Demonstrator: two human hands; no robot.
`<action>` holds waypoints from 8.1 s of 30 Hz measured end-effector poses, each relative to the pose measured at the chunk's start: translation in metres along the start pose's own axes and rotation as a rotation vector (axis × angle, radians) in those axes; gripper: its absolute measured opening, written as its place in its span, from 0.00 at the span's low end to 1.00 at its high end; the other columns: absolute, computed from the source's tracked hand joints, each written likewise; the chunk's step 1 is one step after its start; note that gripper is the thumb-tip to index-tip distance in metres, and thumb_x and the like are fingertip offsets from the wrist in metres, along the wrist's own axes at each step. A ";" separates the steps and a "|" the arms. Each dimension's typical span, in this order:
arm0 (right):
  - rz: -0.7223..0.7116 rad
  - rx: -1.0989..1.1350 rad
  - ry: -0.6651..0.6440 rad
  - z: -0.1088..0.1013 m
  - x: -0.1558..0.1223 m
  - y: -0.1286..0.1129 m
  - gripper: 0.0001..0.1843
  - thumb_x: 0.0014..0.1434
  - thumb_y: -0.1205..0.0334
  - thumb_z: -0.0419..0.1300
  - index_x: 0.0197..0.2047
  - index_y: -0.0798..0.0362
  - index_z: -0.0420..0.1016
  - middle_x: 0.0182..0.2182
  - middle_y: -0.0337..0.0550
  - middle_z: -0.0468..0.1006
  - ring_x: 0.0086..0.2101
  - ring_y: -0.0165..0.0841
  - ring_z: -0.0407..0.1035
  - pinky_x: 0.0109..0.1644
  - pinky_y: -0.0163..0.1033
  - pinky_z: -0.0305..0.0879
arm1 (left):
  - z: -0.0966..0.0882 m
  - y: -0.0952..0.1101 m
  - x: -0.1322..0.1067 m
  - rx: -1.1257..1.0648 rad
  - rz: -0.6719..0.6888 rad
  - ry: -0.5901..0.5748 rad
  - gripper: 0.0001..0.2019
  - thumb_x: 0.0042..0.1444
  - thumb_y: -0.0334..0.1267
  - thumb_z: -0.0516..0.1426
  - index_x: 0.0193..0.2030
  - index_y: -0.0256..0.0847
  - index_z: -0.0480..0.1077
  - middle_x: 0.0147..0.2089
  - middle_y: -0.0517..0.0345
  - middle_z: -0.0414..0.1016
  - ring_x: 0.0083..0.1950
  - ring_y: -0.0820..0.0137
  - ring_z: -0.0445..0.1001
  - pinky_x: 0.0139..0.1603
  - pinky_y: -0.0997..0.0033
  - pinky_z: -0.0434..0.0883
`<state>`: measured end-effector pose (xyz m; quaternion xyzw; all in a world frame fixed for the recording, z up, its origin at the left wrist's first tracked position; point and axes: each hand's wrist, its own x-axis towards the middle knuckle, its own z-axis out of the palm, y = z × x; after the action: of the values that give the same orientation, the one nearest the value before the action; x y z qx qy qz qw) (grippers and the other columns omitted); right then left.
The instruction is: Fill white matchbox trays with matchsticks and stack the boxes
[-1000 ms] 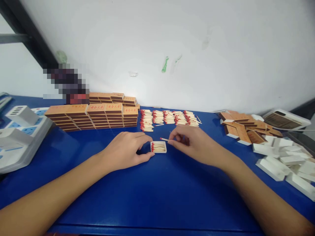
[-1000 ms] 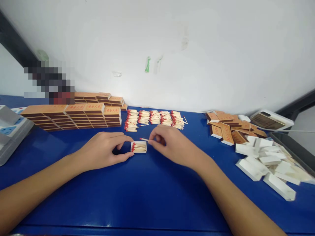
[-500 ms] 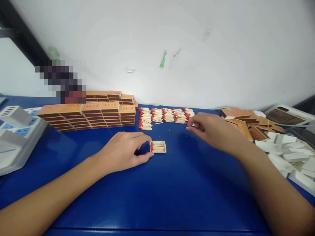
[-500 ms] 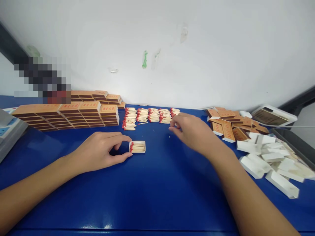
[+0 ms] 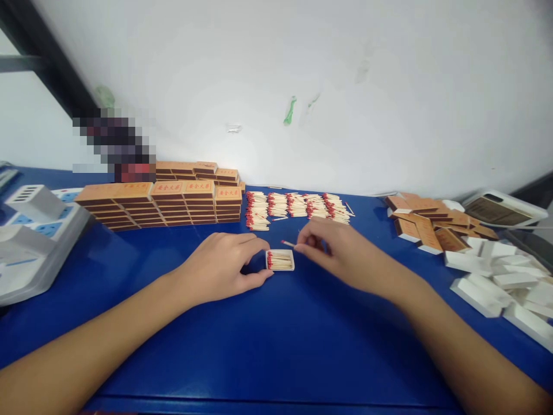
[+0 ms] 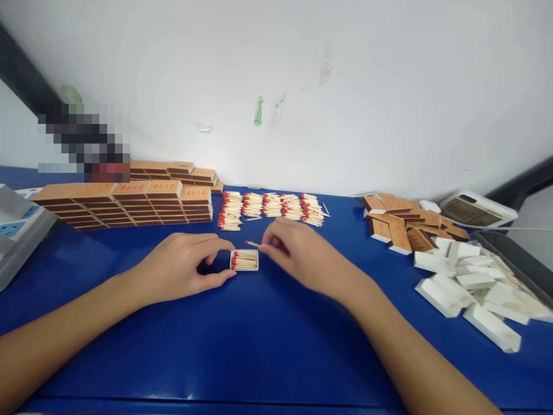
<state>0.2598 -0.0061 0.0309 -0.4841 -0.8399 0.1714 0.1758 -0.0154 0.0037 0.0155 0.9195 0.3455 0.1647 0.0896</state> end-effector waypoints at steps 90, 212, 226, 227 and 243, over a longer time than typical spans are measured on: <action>-0.152 -0.146 0.050 0.033 -0.001 -0.034 0.05 0.73 0.66 0.54 0.43 0.50 0.70 0.41 0.46 0.76 0.37 0.37 0.73 0.37 0.41 0.66 | 0.001 0.000 0.000 0.011 -0.011 -0.016 0.13 0.64 0.45 0.64 0.52 0.42 0.77 0.35 0.63 0.77 0.32 0.70 0.75 0.32 0.70 0.63; 0.123 -0.025 0.040 0.014 0.112 -0.020 0.07 0.60 0.66 0.66 0.30 0.52 0.75 0.28 0.40 0.80 0.28 0.32 0.69 0.33 0.38 0.58 | -0.001 0.001 0.002 -0.004 -0.073 -0.073 0.13 0.65 0.47 0.62 0.50 0.42 0.77 0.36 0.60 0.79 0.32 0.68 0.76 0.32 0.67 0.63; 0.124 -0.049 0.048 0.013 0.115 -0.018 0.08 0.62 0.65 0.63 0.31 0.52 0.73 0.28 0.41 0.80 0.28 0.32 0.69 0.33 0.39 0.59 | 0.001 0.000 0.000 0.029 -0.046 -0.056 0.14 0.66 0.47 0.61 0.51 0.42 0.77 0.38 0.58 0.81 0.35 0.65 0.78 0.33 0.66 0.64; 0.122 -0.024 0.078 0.009 0.109 -0.016 0.07 0.63 0.63 0.63 0.32 0.52 0.74 0.29 0.41 0.80 0.29 0.33 0.69 0.33 0.39 0.60 | 0.000 0.000 0.000 0.026 -0.049 -0.056 0.14 0.66 0.48 0.61 0.51 0.42 0.77 0.38 0.59 0.81 0.35 0.65 0.78 0.33 0.66 0.64; 0.232 0.625 0.161 0.027 0.018 -0.021 0.20 0.62 0.42 0.69 0.43 0.52 0.83 0.32 0.43 0.81 0.26 0.31 0.68 0.24 0.37 0.60 | -0.004 -0.004 0.003 -0.006 -0.106 -0.025 0.13 0.64 0.48 0.61 0.49 0.43 0.77 0.36 0.60 0.79 0.34 0.68 0.76 0.32 0.69 0.62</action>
<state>0.2227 -0.0031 0.0187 -0.5111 -0.6695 0.4007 0.3606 -0.0171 0.0094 0.0189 0.9016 0.3921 0.1493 0.1053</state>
